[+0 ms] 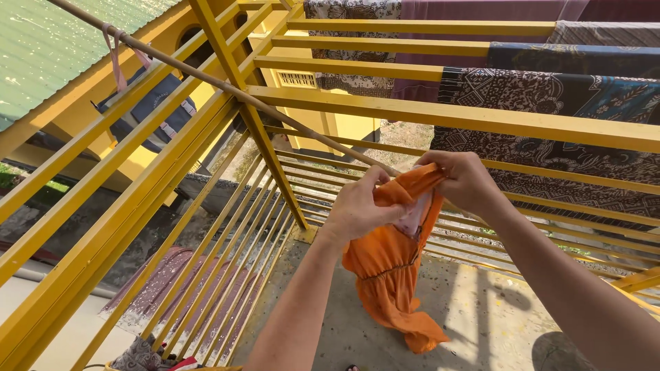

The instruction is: Hanging wet clothes and items on a laundry rack on a balcony to dry.

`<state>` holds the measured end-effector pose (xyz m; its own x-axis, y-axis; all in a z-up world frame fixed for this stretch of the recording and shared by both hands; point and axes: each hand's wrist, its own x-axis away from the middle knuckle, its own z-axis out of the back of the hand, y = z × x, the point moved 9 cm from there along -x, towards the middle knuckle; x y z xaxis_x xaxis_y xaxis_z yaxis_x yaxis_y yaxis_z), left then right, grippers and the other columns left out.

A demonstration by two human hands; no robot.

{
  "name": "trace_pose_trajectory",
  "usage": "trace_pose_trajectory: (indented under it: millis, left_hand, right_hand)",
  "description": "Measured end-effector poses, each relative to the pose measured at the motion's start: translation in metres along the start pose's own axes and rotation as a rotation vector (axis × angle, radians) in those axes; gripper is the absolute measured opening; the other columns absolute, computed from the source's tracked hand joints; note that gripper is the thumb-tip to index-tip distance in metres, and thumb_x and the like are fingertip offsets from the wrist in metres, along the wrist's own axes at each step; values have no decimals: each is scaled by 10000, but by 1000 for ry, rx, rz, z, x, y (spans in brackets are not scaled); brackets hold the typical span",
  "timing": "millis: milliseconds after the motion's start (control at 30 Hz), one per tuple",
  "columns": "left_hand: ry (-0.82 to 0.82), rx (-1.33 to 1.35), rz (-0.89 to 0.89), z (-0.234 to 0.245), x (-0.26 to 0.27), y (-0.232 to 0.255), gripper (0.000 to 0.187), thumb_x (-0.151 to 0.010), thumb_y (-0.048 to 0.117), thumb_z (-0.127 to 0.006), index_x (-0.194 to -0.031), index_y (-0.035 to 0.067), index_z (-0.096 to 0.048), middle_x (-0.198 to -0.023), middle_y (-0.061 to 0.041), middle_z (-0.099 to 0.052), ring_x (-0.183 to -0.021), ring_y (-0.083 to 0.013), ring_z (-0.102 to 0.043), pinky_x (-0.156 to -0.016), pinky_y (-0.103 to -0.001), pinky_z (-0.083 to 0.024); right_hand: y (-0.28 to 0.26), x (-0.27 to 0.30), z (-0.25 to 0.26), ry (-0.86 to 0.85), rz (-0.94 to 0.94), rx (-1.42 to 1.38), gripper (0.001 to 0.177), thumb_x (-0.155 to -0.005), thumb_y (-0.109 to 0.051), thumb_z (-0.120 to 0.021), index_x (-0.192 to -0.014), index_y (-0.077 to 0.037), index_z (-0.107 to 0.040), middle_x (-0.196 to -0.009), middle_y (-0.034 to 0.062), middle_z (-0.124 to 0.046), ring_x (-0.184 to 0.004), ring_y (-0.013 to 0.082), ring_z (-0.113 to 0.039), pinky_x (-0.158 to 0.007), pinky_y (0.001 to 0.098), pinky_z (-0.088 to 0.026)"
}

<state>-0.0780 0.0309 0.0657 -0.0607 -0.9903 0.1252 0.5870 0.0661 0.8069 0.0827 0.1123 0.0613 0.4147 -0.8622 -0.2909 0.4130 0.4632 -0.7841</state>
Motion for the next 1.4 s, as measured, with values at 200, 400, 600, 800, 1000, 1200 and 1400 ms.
trace_pose_trajectory:
  millis: [200, 400, 600, 800, 1000, 1200, 1400]
  left_hand:
    - [336, 53, -135, 20, -26, -4, 190, -803, 310, -622, -769, 124, -645, -731, -158, -642, -870, -418, -678, -735, -483, -532]
    - [379, 645, -180, 33, -35, 1, 114, -799, 139, -594, -721, 119, -674, -624, -88, -535, -705, -218, -609, -691, -315, -517]
    - [332, -66, -41, 32, -54, -9, 229, -767, 315, -710, -926, 159, -659, -929, -202, -726, -1066, -417, -697, -907, -480, -549]
    - [697, 84, -63, 57, -56, -21, 107, -817, 224, -666, -802, 119, -652, -804, -230, -704, -914, -473, -707, -803, -503, -555]
    - [690, 27, -164, 56, -37, 13, 82, -802, 193, -601, -794, 171, -680, -750, -160, -673, -897, -448, -695, -799, -523, -541]
    - [369, 83, 137, 50, -34, -11, 386, -682, 343, -741, -1047, 249, -660, -1032, -98, -755, -1130, -338, -698, -976, -423, -534]
    - [689, 213, -71, 78, -42, -23, 155, -802, 184, -635, -820, 216, -786, -788, -139, -729, -914, -386, -724, -855, -438, -570]
  right_hand:
    - [-16, -15, 1, -64, 73, -309, 296, -778, 53, -684, -1020, -115, -721, -713, 21, -624, -717, 120, -544, -725, 260, -479]
    - [-51, -27, 5, -45, 64, 484, 323, -789, -247, -824, -1060, -151, -677, -725, 193, -665, -753, 450, -668, -743, 519, -481]
    - [-39, -55, 16, -15, -34, -254, 565, -729, 137, -449, -1105, -169, -738, -755, 122, -729, -728, 233, -659, -815, 319, -508]
    - [-47, -44, -15, -58, -86, -434, 400, -742, -33, -872, -1107, -95, -722, -833, 138, -723, -761, 213, -618, -745, 280, -473]
    - [7, -76, -42, -3, -137, 673, 599, -719, -610, -747, -1201, -391, -468, -904, 144, -715, -927, 413, -718, -772, 518, -519]
    - [-4, -106, -23, 142, -48, -76, 213, -826, -210, -726, -966, -339, -820, -912, 46, -770, -949, 254, -710, -887, 333, -528]
    - [-21, -97, -20, 76, 40, 69, 286, -689, -280, -882, -944, -225, -764, -755, 24, -691, -805, 279, -686, -782, 430, -503]
